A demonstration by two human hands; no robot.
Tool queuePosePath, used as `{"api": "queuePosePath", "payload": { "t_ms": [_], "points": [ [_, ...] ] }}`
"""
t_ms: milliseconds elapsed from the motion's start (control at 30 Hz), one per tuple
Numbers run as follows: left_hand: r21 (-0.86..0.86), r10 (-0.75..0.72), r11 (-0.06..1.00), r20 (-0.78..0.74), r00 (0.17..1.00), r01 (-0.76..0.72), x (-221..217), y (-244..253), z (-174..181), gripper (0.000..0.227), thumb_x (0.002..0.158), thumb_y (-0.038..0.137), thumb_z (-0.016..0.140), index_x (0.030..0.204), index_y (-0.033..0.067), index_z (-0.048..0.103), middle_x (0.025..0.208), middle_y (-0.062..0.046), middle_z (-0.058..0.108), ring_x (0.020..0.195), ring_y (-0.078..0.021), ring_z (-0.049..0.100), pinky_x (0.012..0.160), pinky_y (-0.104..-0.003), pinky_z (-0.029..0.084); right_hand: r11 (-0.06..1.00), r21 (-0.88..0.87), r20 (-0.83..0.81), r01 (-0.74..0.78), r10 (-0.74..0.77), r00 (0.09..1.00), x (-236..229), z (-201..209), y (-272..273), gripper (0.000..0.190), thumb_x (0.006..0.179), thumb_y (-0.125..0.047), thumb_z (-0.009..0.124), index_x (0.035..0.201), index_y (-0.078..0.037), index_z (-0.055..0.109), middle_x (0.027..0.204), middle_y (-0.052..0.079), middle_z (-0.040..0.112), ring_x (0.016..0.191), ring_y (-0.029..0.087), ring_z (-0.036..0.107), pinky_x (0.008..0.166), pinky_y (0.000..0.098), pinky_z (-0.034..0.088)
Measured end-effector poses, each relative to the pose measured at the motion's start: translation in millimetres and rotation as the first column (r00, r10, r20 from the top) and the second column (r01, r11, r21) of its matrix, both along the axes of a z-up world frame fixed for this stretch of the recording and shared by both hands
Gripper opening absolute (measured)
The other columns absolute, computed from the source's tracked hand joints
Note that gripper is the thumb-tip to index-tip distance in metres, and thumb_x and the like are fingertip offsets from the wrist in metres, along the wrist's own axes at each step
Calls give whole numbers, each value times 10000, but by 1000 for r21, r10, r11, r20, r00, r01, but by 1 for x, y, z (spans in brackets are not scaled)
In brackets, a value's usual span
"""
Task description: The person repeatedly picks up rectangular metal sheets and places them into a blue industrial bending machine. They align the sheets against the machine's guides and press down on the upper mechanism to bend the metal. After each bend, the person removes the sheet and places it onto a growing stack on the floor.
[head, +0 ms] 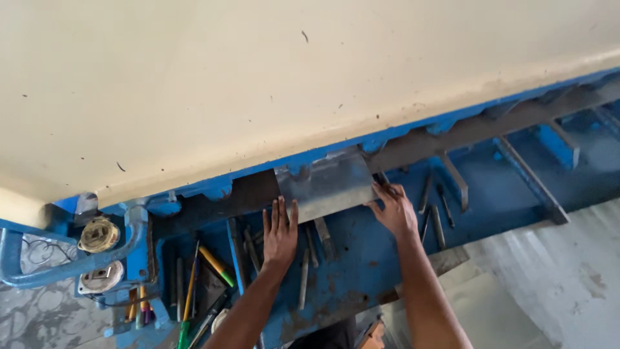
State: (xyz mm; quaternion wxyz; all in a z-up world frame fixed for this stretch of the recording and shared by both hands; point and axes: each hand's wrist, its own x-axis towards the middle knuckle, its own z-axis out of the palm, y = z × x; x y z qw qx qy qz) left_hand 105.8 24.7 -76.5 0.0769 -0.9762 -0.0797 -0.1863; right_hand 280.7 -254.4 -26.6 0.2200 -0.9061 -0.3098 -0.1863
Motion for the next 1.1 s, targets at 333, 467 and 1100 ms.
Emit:
{"api": "queuePosePath", "payload": {
  "t_ms": [333, 467, 1100],
  "points": [
    [-302, -145, 932, 195, 970, 200, 13, -3, 7, 675, 994, 295, 622, 1559, 20, 375, 1576, -348, 338, 1460, -517, 342, 1183, -678, 245, 1000, 19, 8, 10, -10, 1000, 3, -8, -7, 496, 848, -175, 818, 1318, -67, 702, 1206, 137, 726, 1162, 339, 622, 934, 435, 557],
    [-329, -119, 926, 207, 971, 184, 15, -6, 5, 667, 1005, 321, 609, 1571, 46, 389, 1601, -309, 350, 1485, -490, 351, 1219, -642, 262, 997, 69, 42, -21, 18, 999, 7, -15, -8, 462, 850, -145, 831, 1288, -54, 714, 1227, 126, 729, 1184, 334, 624, 991, 436, 540],
    [-386, -115, 900, 241, 964, 204, 13, -8, 0, 606, 1053, 329, 582, 1556, 32, 421, 1619, -297, 335, 1500, -495, 342, 1240, -593, 297, 999, 29, 36, -15, 14, 999, 8, -19, -10, 455, 866, -156, 859, 1287, -38, 734, 1292, 110, 737, 1222, 298, 618, 1067, 405, 492]
  ]
}}
